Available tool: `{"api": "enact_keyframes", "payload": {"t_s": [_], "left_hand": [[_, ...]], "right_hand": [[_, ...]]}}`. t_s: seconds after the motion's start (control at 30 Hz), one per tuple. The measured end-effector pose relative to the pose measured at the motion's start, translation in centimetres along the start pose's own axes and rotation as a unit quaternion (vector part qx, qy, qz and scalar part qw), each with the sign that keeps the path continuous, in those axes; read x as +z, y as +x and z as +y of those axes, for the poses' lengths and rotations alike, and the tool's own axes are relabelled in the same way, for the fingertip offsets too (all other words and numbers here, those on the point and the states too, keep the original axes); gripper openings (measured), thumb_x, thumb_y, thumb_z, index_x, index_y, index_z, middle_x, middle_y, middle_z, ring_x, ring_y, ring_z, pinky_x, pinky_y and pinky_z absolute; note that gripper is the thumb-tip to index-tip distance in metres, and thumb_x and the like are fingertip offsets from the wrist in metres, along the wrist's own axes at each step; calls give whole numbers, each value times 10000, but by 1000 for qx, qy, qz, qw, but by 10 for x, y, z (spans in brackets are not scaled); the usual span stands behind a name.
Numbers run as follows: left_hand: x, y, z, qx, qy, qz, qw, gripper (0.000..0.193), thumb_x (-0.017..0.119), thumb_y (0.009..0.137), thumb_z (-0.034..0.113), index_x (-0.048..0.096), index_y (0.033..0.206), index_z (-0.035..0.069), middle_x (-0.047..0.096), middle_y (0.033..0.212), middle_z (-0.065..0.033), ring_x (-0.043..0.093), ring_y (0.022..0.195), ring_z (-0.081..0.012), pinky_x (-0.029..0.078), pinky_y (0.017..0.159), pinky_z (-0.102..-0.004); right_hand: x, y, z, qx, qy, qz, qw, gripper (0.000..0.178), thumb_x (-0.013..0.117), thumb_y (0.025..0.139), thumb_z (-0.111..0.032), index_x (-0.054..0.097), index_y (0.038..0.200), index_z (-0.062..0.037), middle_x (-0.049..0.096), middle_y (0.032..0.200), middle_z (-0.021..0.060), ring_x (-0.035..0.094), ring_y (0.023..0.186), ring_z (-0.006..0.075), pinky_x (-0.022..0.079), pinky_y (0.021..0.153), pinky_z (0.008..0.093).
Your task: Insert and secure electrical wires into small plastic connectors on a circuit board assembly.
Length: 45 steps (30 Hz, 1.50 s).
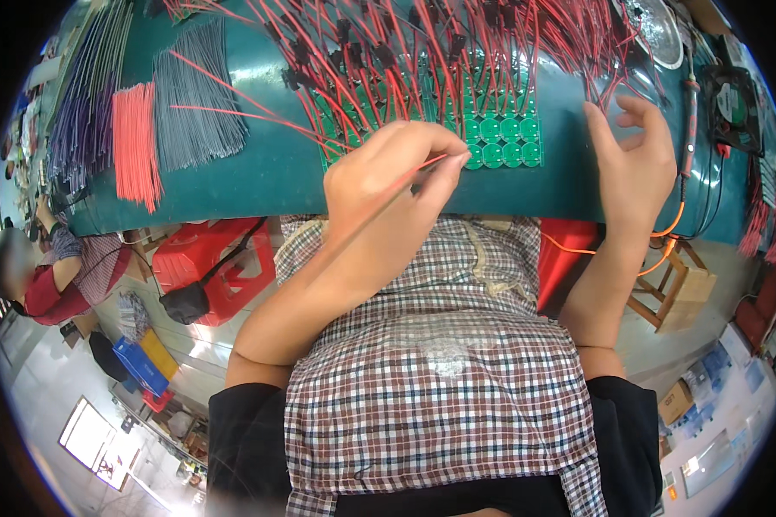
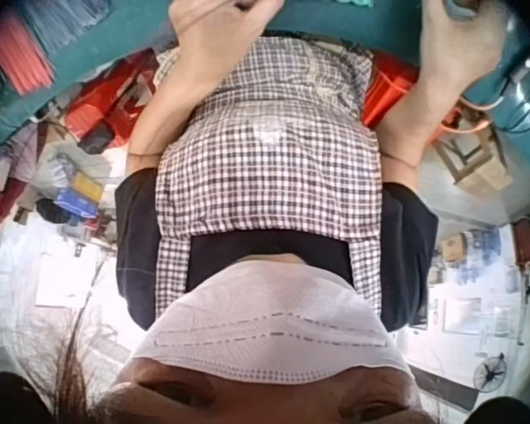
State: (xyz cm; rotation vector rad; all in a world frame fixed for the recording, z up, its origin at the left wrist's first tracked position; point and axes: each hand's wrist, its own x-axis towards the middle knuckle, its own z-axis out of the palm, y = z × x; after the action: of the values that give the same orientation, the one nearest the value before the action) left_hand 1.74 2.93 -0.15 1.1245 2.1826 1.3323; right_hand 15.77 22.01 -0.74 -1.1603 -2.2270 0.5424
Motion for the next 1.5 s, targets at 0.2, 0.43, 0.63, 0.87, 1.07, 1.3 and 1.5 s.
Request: {"api": "enact_keyframes", "payload": {"t_s": [0.2, 0.43, 0.63, 0.87, 1.07, 1.3, 1.5], "left_hand": [[15, 3, -8, 36, 24, 31, 999, 69, 738, 839, 5, 703, 899, 10, 704, 878, -74, 673, 759, -114, 579, 627, -244], [18, 5, -7, 34, 36, 30, 998, 79, 746, 835, 8, 700, 899, 8, 703, 864, -72, 677, 742, -114, 577, 616, -241], [18, 6, -8, 42, 48, 36, 997, 80, 749, 828, 6, 699, 890, 15, 700, 854, -68, 673, 730, -112, 573, 604, -237], [19, 6, -4, 48, 67, 36, 996, 90, 753, 823, 7, 687, 885, 9, 697, 849, -71, 678, 714, -114, 575, 603, -236], [20, 11, 6, 3, 51, 25, 998, 124, 763, 824, 17, 672, 897, -24, 718, 844, -92, 729, 744, -145, 598, 635, -248], [18, 15, 8, 1, 103, 22, 994, 152, 773, 786, 70, 647, 868, 45, 699, 735, -69, 708, 637, -183, 552, 545, -311], [14, 18, 11, 21, 143, 17, 989, 122, 745, 805, 81, 640, 852, 39, 687, 729, -93, 681, 629, -251, 528, 538, -369]], "right_hand": [[5, 2, 24, 78, 3, -37, 996, 164, 742, 814, -173, 690, 855, -23, 663, 731, 61, 589, 557, 175, 499, 596, 323], [1, 4, 11, 95, 36, -20, 995, 96, 685, 813, -90, 666, 835, 1, 649, 682, 36, 571, 559, 98, 471, 572, 262], [1, 1, 17, 102, 71, -16, 992, 89, 687, 807, -72, 652, 826, 7, 631, 677, 30, 530, 545, 74, 445, 552, 242], [-6, 1, 19, 80, -33, -53, 995, 125, 724, 794, -118, 664, 844, -20, 624, 767, 43, 569, 625, 137, 471, 616, 284], [6, 10, 20, -95, -41, -3, 995, 164, 747, 827, -160, 686, 885, -19, 645, 761, 53, 561, 596, 159, 460, 606, 294], [-5, 13, 5, 56, -10, -97, 994, 131, 726, 818, -142, 689, 826, -16, 674, 790, 66, 609, 596, 173, 491, 618, 334], [-22, 13, 7, 172, 154, -166, 959, 118, 707, 870, -68, 683, 892, 45, 722, 853, 80, 644, 633, 90, 504, 590, 243]]}}
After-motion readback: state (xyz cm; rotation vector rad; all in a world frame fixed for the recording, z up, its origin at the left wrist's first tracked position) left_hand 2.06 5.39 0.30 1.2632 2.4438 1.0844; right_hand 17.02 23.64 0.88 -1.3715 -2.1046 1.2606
